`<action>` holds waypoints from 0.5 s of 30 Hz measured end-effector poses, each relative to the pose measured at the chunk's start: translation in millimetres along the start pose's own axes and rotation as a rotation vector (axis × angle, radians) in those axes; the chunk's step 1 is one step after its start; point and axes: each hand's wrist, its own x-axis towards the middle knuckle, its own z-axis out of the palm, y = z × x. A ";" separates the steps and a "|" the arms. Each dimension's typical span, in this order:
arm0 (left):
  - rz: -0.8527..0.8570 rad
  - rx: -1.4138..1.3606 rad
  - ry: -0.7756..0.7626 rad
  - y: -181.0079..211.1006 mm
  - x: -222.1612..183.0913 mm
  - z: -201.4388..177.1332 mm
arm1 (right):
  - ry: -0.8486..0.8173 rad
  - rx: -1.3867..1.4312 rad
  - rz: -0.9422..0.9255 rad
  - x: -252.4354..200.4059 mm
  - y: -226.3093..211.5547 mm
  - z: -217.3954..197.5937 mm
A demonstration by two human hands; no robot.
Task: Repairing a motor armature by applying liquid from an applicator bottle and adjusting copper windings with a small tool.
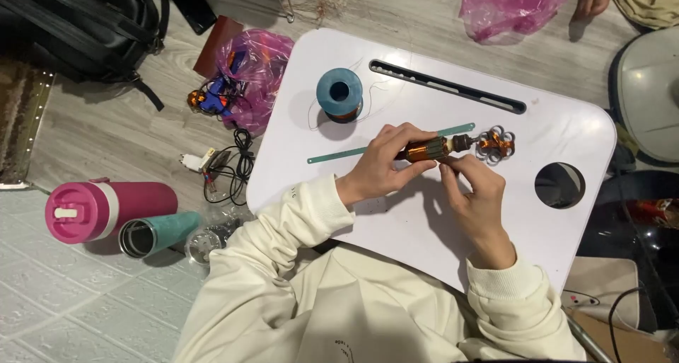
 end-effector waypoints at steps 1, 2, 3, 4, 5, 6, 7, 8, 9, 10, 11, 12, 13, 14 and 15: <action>-0.002 -0.003 -0.003 0.1 0.4 -0.4 | 0.000 -0.001 0.004 -2.8 5.7 -1.1; 0.058 0.048 0.002 0.2 0.8 -0.8 | -0.017 -0.025 -0.001 -5.7 11.5 -2.2; 0.117 0.098 0.007 -0.1 1.3 -0.7 | -0.034 -0.049 -0.006 -8.7 17.5 -3.7; 0.115 0.093 0.004 -0.4 0.4 -1.5 | -0.034 -0.052 -0.001 -3.6 6.9 -5.7; 0.165 0.155 0.008 -0.8 0.3 -2.5 | -0.032 -0.050 -0.019 2.6 -3.5 -8.0; 0.214 0.216 0.012 -1.2 0.2 -3.7 | -0.030 -0.048 -0.037 8.9 -14.1 -10.0; 0.211 0.212 0.012 -1.8 -0.2 -2.1 | -0.033 -0.050 -0.033 8.3 -12.6 -13.3; 0.240 0.241 0.023 -2.3 -0.7 -0.8 | -0.004 -0.027 -0.021 7.7 -11.5 -16.6; 0.272 0.276 0.037 -3.3 0.1 -0.7 | 0.026 -0.002 -0.015 9.2 -9.6 -19.1; 0.270 0.277 0.039 -4.2 -0.6 -0.1 | 0.023 -0.001 -0.017 6.7 -3.5 -19.2; 0.282 0.282 0.036 -4.9 -1.0 0.6 | 0.092 0.017 -0.041 4.4 2.3 -19.5; 0.295 0.288 0.034 -5.7 -1.5 1.3 | 0.161 0.036 -0.065 1.9 8.3 -19.8; 0.293 0.287 0.035 -4.4 -1.1 0.6 | 0.159 0.035 -0.065 0.6 10.6 -19.9; 0.301 0.285 0.020 -3.2 -0.6 0.1 | 0.175 0.043 -0.109 -0.8 13.2 -20.0; 0.307 0.280 0.005 -1.8 -0.8 0.2 | 0.190 0.050 -0.150 -3.0 15.4 -20.7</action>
